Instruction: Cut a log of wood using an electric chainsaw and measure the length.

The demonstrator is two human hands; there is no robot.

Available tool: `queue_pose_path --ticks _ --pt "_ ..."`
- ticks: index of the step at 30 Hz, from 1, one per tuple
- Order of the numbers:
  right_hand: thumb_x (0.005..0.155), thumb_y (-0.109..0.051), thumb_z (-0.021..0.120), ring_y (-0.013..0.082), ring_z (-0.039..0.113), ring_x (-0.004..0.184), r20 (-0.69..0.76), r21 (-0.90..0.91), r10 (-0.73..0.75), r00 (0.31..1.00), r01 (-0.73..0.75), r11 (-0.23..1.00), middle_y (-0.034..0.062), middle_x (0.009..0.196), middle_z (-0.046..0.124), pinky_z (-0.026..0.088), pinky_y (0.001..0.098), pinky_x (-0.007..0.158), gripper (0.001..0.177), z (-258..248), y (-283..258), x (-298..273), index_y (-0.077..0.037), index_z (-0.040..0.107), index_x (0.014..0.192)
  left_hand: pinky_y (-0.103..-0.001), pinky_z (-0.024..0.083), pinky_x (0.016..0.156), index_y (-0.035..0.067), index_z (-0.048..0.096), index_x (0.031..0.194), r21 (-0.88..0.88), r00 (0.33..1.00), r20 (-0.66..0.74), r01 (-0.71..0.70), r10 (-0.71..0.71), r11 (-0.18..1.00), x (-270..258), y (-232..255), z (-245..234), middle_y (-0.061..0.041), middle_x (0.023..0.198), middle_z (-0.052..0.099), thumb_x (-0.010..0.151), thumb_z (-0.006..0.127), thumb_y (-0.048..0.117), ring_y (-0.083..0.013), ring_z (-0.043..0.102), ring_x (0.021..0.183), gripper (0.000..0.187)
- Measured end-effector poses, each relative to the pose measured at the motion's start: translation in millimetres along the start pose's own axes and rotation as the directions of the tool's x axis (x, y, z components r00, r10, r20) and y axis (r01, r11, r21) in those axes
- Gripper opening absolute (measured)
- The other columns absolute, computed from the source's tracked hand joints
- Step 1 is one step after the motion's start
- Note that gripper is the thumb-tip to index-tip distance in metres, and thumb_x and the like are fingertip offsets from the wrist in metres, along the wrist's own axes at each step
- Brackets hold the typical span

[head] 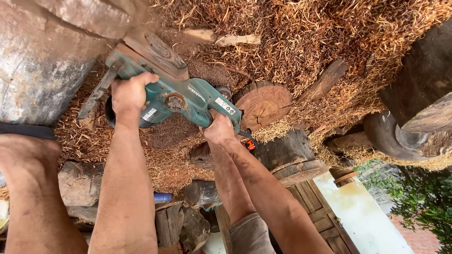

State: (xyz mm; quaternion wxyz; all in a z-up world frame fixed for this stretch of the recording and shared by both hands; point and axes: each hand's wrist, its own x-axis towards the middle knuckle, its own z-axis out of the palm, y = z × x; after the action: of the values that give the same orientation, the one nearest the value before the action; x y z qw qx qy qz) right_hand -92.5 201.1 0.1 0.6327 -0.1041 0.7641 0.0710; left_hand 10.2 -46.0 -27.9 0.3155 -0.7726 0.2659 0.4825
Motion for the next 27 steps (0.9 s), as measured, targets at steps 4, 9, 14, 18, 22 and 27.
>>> queue_pose_path --ticks 4,9,14,18,22,27 --pt "0.080 -0.026 0.073 0.0339 0.075 0.103 -0.003 0.015 0.022 1.000 -0.022 1.000 0.0196 0.106 0.076 0.055 0.0417 0.102 0.053 1.7 0.7 3.2 -0.005 0.065 0.128 -0.031 0.054 0.064 -0.003 0.061 0.120 -0.034 0.999 0.007 -0.039 0.039 0.999 3.6 -1.4 0.6 -0.009 0.094 0.075 0.059 0.084 0.046 -0.0185 0.070 0.072 0.082" --pt "0.076 -0.025 0.077 0.0347 0.068 0.117 -0.111 0.016 -0.105 0.988 0.107 0.994 0.0191 0.126 0.070 0.050 0.0415 0.106 0.066 11.3 10.7 8.1 -0.002 0.060 0.135 -0.029 0.054 0.066 -0.001 0.070 0.108 0.011 1.000 0.010 -0.001 0.001 1.000 1.0 -3.0 0.8 -0.009 0.092 0.076 0.060 0.084 0.047 -0.0207 0.072 0.073 0.069" --pt "0.074 -0.028 0.079 0.0363 0.064 0.120 -0.108 -0.026 -0.093 0.990 0.090 0.996 0.0196 0.132 0.066 0.049 0.0432 0.107 0.069 -6.4 1.0 -3.0 -0.002 0.059 0.134 -0.030 0.054 0.076 0.002 0.069 0.105 0.065 0.987 0.024 -0.162 0.161 0.985 8.3 -30.2 9.6 -0.012 0.093 0.075 0.066 0.080 0.052 -0.0201 0.071 0.080 0.065" --pt "0.077 -0.033 0.081 0.0340 0.066 0.117 -0.080 0.026 -0.046 0.996 0.048 0.998 0.0188 0.128 0.066 0.052 0.0428 0.104 0.069 -23.9 16.0 -14.7 -0.003 0.057 0.135 -0.038 0.049 0.084 0.005 0.072 0.100 0.208 0.957 0.011 -0.285 0.289 0.936 -14.4 -43.8 21.5 -0.013 0.097 0.072 0.073 0.075 0.063 -0.0243 0.066 0.090 0.064" --pt "0.075 -0.021 0.076 0.0316 0.070 0.114 -0.152 0.103 -0.104 0.983 0.121 0.987 0.0165 0.123 0.073 0.052 0.0431 0.104 0.064 -49.3 56.8 -16.4 -0.007 0.062 0.136 -0.040 0.052 0.086 0.005 0.074 0.095 0.178 0.968 0.078 -0.249 0.238 0.952 -78.8 -12.5 47.4 -0.012 0.093 0.075 0.076 0.070 0.062 -0.0268 0.070 0.091 0.060" --pt "0.075 -0.017 0.078 0.0293 0.075 0.107 -0.229 0.184 -0.090 0.969 0.133 0.974 0.0156 0.113 0.078 0.058 0.0391 0.096 0.048 -94.6 82.9 -18.9 -0.005 0.070 0.121 -0.048 0.052 0.079 0.014 0.075 0.104 0.368 0.710 0.032 -0.663 0.704 0.652 -134.5 25.2 93.6 -0.010 0.103 0.074 0.079 0.062 0.061 -0.0305 0.068 0.093 0.056"
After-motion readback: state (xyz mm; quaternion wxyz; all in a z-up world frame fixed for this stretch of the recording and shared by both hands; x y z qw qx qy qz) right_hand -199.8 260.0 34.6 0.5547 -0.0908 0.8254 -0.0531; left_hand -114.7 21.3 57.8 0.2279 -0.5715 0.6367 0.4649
